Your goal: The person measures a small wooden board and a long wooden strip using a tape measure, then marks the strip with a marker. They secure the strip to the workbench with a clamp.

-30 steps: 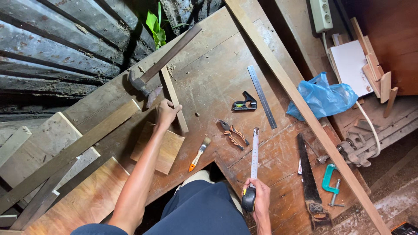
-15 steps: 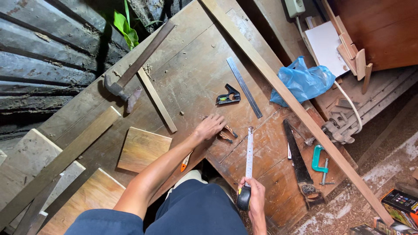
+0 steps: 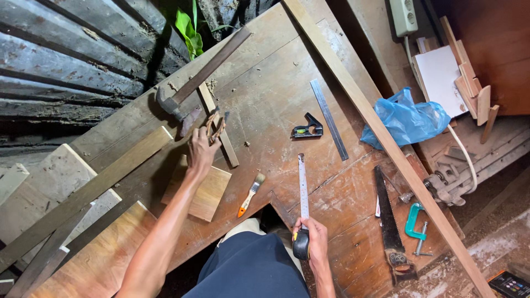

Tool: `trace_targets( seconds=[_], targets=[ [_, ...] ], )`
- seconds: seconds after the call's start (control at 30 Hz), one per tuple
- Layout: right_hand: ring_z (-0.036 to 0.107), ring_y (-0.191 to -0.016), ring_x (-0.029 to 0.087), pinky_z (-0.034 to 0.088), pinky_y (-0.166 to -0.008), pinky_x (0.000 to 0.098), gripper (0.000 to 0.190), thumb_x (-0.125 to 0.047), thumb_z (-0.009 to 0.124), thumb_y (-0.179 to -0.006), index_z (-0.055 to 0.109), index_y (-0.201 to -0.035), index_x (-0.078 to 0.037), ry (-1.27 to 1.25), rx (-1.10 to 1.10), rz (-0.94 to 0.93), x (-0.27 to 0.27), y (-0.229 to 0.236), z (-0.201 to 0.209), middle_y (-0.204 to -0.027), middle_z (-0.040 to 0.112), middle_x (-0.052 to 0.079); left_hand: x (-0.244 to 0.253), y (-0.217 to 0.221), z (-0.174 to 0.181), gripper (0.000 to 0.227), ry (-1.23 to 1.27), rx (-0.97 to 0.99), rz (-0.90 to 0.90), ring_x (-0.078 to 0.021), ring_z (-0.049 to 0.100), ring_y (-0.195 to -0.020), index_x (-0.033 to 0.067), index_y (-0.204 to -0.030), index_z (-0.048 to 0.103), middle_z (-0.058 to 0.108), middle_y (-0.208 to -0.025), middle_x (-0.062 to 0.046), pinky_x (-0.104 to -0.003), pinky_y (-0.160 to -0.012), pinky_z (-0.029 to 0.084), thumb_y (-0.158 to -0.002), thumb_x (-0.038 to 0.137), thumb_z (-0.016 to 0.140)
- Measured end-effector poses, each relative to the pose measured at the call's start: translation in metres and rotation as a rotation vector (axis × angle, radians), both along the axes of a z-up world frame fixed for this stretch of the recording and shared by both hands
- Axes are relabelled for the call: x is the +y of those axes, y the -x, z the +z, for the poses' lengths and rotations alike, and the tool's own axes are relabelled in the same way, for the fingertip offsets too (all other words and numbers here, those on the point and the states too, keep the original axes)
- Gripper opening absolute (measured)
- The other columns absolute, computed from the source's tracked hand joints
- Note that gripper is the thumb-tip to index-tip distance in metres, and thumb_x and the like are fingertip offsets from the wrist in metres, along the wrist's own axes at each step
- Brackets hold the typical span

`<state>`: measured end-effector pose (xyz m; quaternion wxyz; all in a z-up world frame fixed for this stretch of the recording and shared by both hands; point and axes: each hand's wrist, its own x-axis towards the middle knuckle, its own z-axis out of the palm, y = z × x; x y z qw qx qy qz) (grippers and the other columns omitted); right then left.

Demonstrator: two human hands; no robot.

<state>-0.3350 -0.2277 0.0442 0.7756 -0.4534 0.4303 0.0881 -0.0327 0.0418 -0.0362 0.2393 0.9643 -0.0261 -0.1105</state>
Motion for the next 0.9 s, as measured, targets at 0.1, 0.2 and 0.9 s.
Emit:
trace_targets(
  seconds=[0.1, 0.2, 0.9],
  targets=[
    [0.061, -0.052, 0.016, 0.049, -0.049, 0.0284, 0.028, -0.017, 0.053, -0.097, 0.065, -0.084, 0.004, -0.004, 0.009, 0.004, -0.004, -0.009, 0.002, -0.066, 0.065, 0.011, 0.004, -0.007, 0.005, 0.052, -0.063, -0.173, 0.017, -0.0328, 0.064, -0.105, -0.0078, -0.131, 0.053, 0.054, -0.129, -0.027, -0.043, -0.079, 0.059, -0.088, 0.015, 0.072],
    [0.06, -0.052, 0.016, 0.048, -0.048, 0.0286, 0.028, -0.017, 0.053, -0.097, 0.065, -0.084, 0.004, -0.029, 0.013, -0.058, -0.01, -0.01, 0.005, -0.066, 0.064, 0.011, -0.028, -0.01, 0.008, 0.06, -0.257, -0.311, -0.16, -0.0368, 0.062, -0.109, -0.0044, -0.134, 0.051, 0.056, -0.127, -0.024, -0.052, -0.09, 0.056, -0.086, 0.022, 0.075],
    [0.06, -0.052, 0.019, 0.05, -0.049, 0.0308, 0.028, -0.019, 0.055, -0.098, 0.064, -0.085, 0.004, 0.03, 0.063, -0.227, -0.033, 0.005, 0.002, -0.066, 0.063, 0.012, -0.152, -0.008, -0.051, 0.047, -0.091, -0.324, -0.569, -0.0333, 0.058, -0.118, 0.0042, -0.142, 0.058, 0.059, -0.126, -0.02, -0.05, -0.108, 0.051, -0.095, 0.002, 0.064]
  ],
)
